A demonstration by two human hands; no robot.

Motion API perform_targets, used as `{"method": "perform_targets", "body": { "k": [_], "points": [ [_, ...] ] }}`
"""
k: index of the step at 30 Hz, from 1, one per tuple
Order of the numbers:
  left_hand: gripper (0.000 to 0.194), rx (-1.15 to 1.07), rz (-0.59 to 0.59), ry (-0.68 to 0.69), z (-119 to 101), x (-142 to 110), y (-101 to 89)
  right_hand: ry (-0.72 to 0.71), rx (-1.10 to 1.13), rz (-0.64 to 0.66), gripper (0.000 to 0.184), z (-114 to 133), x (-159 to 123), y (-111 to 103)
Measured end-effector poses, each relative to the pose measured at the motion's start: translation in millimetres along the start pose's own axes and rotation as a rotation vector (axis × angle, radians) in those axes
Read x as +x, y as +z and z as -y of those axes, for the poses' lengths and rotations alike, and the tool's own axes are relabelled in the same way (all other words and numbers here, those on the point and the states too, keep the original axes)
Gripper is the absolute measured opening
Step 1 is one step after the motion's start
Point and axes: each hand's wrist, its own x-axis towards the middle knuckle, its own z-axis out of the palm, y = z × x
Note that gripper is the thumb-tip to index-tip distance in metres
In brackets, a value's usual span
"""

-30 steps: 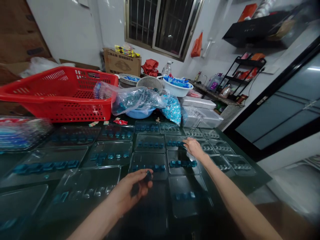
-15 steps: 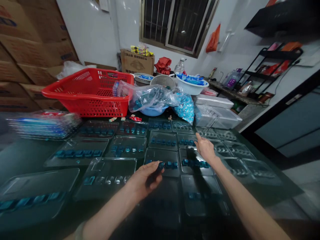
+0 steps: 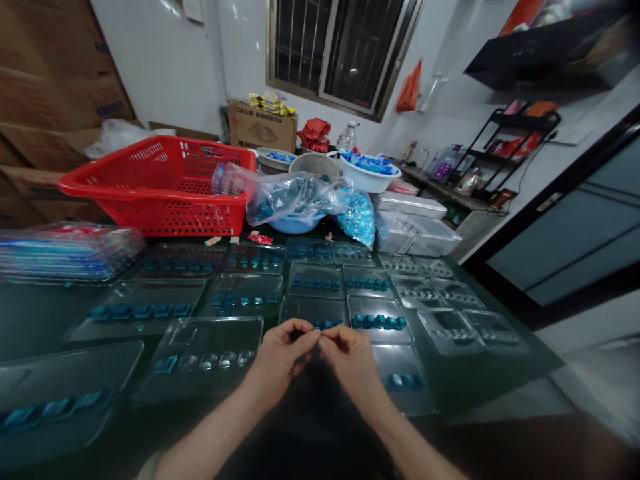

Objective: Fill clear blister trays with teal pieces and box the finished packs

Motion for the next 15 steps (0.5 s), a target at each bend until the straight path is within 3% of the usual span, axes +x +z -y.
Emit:
{"method": "perform_targets", "body": {
  "k": [6,12,15],
  "points": [
    [0.030,0.190,-0.115,0.134,-4,-7,6.7,0.059,0.107,-0.043,0.015,-3,-4,6],
    [0.032,0.207,0.146,-0.045,-15,-13,9.2,-0.004,0.037,-0.007,0.015,-1,-1,0],
    [0.037,0.205,0.101,-0.106,-17,-12,5.2,-0.022,-0.035,0.006,0.014,-1,0,-5]
  ]
}}
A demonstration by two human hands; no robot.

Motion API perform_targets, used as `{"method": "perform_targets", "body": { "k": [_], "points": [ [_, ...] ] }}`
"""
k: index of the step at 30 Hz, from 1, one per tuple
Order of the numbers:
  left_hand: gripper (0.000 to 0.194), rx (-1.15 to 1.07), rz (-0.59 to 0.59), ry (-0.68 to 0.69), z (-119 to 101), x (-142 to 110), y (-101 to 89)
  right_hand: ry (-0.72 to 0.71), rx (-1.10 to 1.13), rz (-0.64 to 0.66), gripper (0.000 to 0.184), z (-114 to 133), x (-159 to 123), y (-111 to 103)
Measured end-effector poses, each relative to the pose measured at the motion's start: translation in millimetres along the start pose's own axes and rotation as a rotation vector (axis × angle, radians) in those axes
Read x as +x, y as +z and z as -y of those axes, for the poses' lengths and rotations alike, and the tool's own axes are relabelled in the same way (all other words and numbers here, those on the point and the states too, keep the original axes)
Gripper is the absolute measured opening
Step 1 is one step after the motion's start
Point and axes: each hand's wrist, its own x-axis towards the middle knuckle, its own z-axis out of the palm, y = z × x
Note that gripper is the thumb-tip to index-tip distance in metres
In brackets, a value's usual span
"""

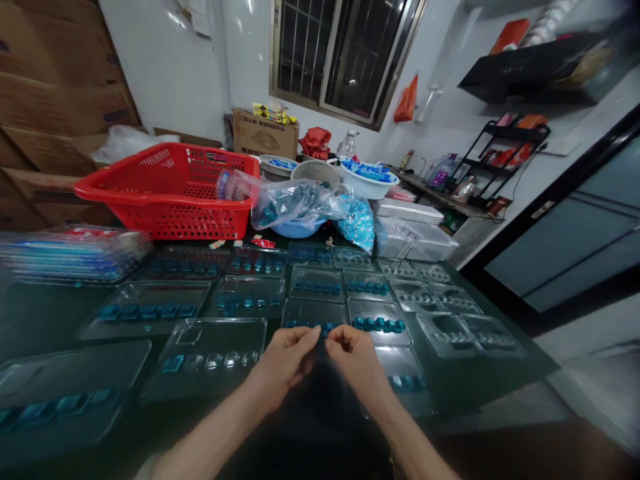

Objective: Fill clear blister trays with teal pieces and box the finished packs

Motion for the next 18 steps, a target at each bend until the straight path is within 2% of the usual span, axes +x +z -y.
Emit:
{"method": "perform_targets", "body": {
  "k": [3,7,10,15,17,18],
  "points": [
    [0.036,-0.077,-0.017,-0.088,1,0,-7.7,-0.014,-0.017,0.042,0.013,2,0,0],
    [0.030,-0.300,0.135,-0.197,2,-5,-19.6,0.006,0.030,0.133,0.011,8,0,5],
    [0.025,-0.390,0.178,-0.211,2,-10,-25.3,0.079,0.086,0.182,0.009,10,1,8],
    [0.019,-0.518,0.145,-0.213,0,-12,-23.3,0.233,0.314,0.294,0.011,7,1,10],
    [0.018,-0.567,0.107,-0.220,-2,-10,-21.7,0.208,0.310,0.283,0.012,9,0,9],
    [0.017,-0.579,0.087,-0.224,-3,-8,-21.5,0.152,0.255,0.244,0.011,10,-1,9]
  ]
}}
